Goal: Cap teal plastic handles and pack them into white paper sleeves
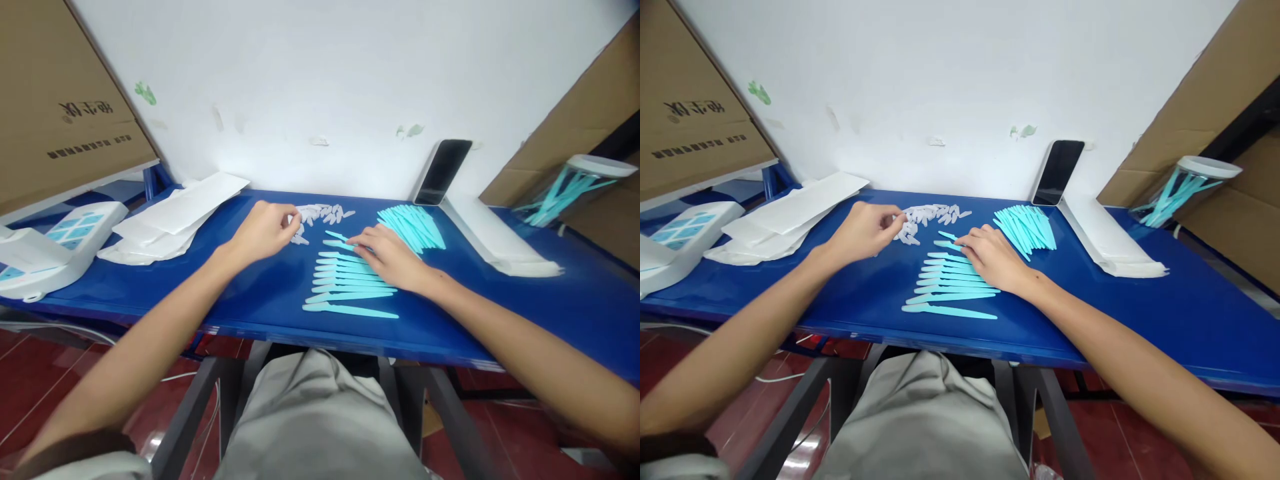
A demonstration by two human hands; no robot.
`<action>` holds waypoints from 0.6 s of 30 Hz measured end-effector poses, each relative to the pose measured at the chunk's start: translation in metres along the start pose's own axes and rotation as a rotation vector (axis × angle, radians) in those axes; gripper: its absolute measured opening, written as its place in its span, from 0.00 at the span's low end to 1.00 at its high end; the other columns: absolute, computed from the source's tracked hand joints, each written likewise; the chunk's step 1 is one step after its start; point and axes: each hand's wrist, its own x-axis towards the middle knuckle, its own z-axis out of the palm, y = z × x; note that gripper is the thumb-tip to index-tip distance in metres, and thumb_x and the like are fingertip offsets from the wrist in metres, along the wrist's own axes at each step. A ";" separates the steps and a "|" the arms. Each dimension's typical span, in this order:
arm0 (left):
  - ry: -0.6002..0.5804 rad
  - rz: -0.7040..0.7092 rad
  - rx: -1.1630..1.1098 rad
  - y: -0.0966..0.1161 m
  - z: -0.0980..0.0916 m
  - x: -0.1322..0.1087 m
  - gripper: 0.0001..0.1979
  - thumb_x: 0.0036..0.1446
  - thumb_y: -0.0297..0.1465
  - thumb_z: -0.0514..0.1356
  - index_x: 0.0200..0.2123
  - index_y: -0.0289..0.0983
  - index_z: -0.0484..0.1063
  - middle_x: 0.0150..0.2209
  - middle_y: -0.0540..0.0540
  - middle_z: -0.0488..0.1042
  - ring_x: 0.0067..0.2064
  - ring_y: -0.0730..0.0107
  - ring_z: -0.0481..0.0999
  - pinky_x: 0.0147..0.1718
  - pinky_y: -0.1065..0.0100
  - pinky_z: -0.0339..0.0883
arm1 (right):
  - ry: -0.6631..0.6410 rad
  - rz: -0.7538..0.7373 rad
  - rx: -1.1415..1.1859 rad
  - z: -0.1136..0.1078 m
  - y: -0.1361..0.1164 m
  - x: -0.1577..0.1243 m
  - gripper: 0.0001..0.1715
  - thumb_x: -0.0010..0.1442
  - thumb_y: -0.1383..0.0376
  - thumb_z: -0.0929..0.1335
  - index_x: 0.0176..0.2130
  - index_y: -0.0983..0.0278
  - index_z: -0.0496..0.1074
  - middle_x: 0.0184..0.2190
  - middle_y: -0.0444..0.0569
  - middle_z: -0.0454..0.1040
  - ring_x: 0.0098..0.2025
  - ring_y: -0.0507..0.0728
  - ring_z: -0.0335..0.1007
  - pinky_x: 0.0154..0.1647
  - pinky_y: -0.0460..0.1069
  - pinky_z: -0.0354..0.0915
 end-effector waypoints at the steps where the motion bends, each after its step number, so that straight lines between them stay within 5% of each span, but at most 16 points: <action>1: -0.029 0.092 0.042 -0.008 0.003 0.012 0.17 0.66 0.35 0.53 0.38 0.35 0.82 0.27 0.46 0.75 0.28 0.66 0.71 0.33 0.65 0.60 | -0.019 -0.003 -0.003 0.001 0.000 0.000 0.23 0.74 0.61 0.58 0.52 0.65 0.78 0.42 0.58 0.77 0.43 0.65 0.68 0.48 0.60 0.65; 6: -0.100 0.326 0.080 -0.038 0.019 0.043 0.22 0.69 0.38 0.50 0.45 0.34 0.82 0.43 0.38 0.75 0.41 0.58 0.74 0.43 0.62 0.66 | -0.058 -0.002 -0.013 0.006 0.003 0.004 0.23 0.73 0.63 0.59 0.51 0.65 0.80 0.42 0.58 0.77 0.44 0.65 0.68 0.47 0.60 0.65; 9: -0.096 0.349 0.072 -0.040 0.020 0.034 0.23 0.71 0.39 0.49 0.48 0.35 0.81 0.45 0.37 0.74 0.46 0.56 0.73 0.47 0.59 0.66 | -0.051 -0.035 -0.014 0.006 0.004 0.006 0.22 0.73 0.63 0.59 0.51 0.63 0.80 0.42 0.57 0.77 0.43 0.64 0.69 0.46 0.59 0.66; 13: -0.238 0.368 0.105 -0.039 0.019 0.019 0.22 0.70 0.38 0.49 0.46 0.37 0.83 0.47 0.37 0.74 0.48 0.53 0.71 0.51 0.56 0.65 | -0.012 -0.026 -0.067 0.004 0.007 0.007 0.22 0.74 0.63 0.59 0.52 0.64 0.80 0.42 0.57 0.77 0.44 0.63 0.72 0.46 0.58 0.66; 18: -0.302 0.362 0.058 -0.036 0.022 0.018 0.18 0.68 0.37 0.54 0.46 0.40 0.84 0.51 0.37 0.73 0.52 0.52 0.69 0.56 0.54 0.62 | -0.061 0.086 -0.241 -0.002 0.018 0.003 0.23 0.74 0.61 0.59 0.54 0.63 0.79 0.41 0.55 0.76 0.40 0.62 0.73 0.35 0.54 0.63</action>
